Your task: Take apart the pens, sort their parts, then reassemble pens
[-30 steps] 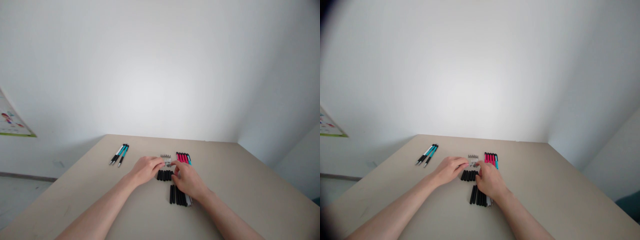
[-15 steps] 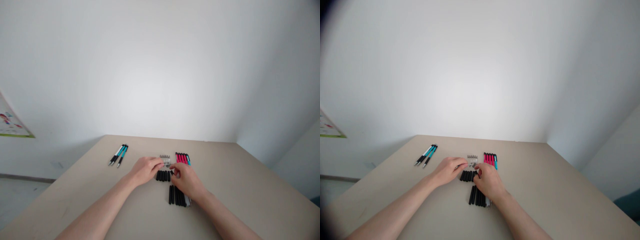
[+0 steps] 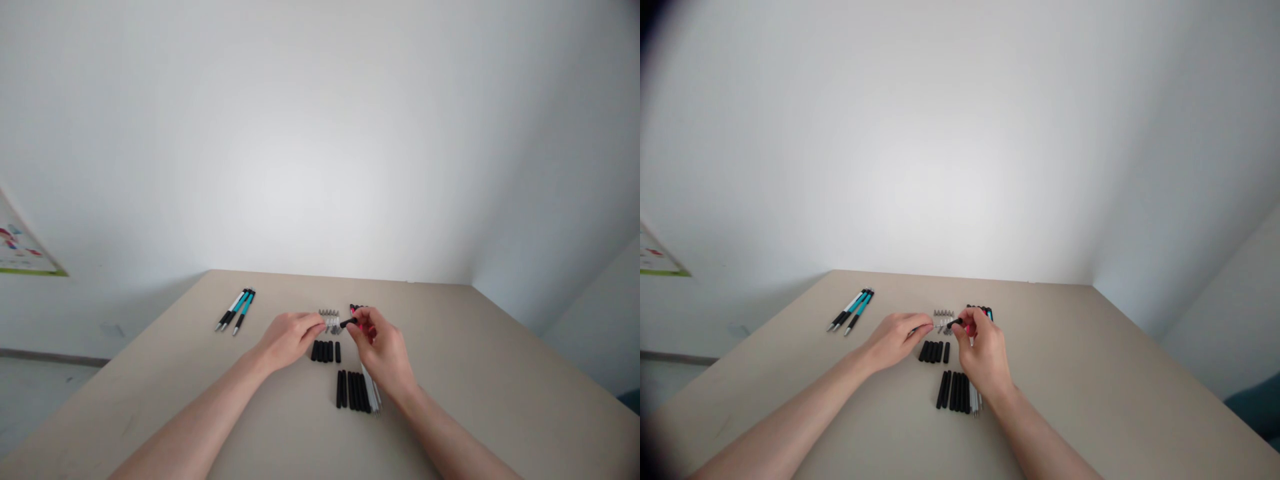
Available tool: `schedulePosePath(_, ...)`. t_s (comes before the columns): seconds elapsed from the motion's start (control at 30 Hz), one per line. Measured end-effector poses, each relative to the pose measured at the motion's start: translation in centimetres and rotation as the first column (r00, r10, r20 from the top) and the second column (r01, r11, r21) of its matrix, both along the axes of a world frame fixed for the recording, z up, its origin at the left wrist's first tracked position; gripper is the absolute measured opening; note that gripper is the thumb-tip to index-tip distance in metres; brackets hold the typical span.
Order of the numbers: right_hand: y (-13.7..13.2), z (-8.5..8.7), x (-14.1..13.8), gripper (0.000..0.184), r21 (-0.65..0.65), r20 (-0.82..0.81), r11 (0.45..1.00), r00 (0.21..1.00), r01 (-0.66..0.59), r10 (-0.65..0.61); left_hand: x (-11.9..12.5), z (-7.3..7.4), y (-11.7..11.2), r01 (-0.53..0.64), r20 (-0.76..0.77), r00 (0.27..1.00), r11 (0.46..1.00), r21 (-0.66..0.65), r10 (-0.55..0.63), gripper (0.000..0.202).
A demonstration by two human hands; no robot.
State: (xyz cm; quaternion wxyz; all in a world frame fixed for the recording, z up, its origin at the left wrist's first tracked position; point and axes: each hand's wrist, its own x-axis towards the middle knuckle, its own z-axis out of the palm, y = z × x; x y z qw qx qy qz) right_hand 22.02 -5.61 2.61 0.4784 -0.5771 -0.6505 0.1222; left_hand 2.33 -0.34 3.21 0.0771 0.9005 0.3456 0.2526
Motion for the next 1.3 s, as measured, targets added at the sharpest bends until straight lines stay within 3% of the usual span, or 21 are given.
schedulePosePath(0.2,0.1,0.0,0.0,0.015,-0.007,0.019,1.0,1.0,0.021,-0.021,0.0,0.1,-0.1,-0.004,0.006,1.0,1.0,-0.014,0.004,0.028)
schedulePosePath(0.37,0.3,-0.2,0.3,0.008,-0.061,0.154,0.998,0.988,0.028,-0.018,0.0,0.1,-0.1,0.001,0.003,1.0,1.0,-0.021,-0.001,0.029)
schedulePosePath(0.6,0.8,-1.3,0.4,0.014,-0.148,0.332,0.988,0.943,0.05,0.002,0.0,0.1,-0.1,0.02,-0.008,1.0,0.999,-0.028,-0.021,0.028)
schedulePosePath(1.03,0.6,-1.5,0.2,0.029,-0.222,0.303,0.973,0.943,-0.07,0.137,0.0,-0.4,0.2,0.022,-0.006,1.0,1.0,-0.022,-0.022,0.026)
schedulePosePath(1.2,-0.1,-0.1,-0.2,0.023,-0.261,0.303,0.95,0.92,-0.17,0.248,-0.1,-0.6,0.3,0.022,-0.008,1.0,1.0,-0.018,-0.022,0.028)
schedulePosePath(1.3,-1.3,1.6,-0.4,0.027,-0.309,0.348,0.907,0.853,-0.287,0.388,-0.1,-0.5,0.3,0.026,-0.002,1.0,0.999,-0.021,-0.026,0.028)
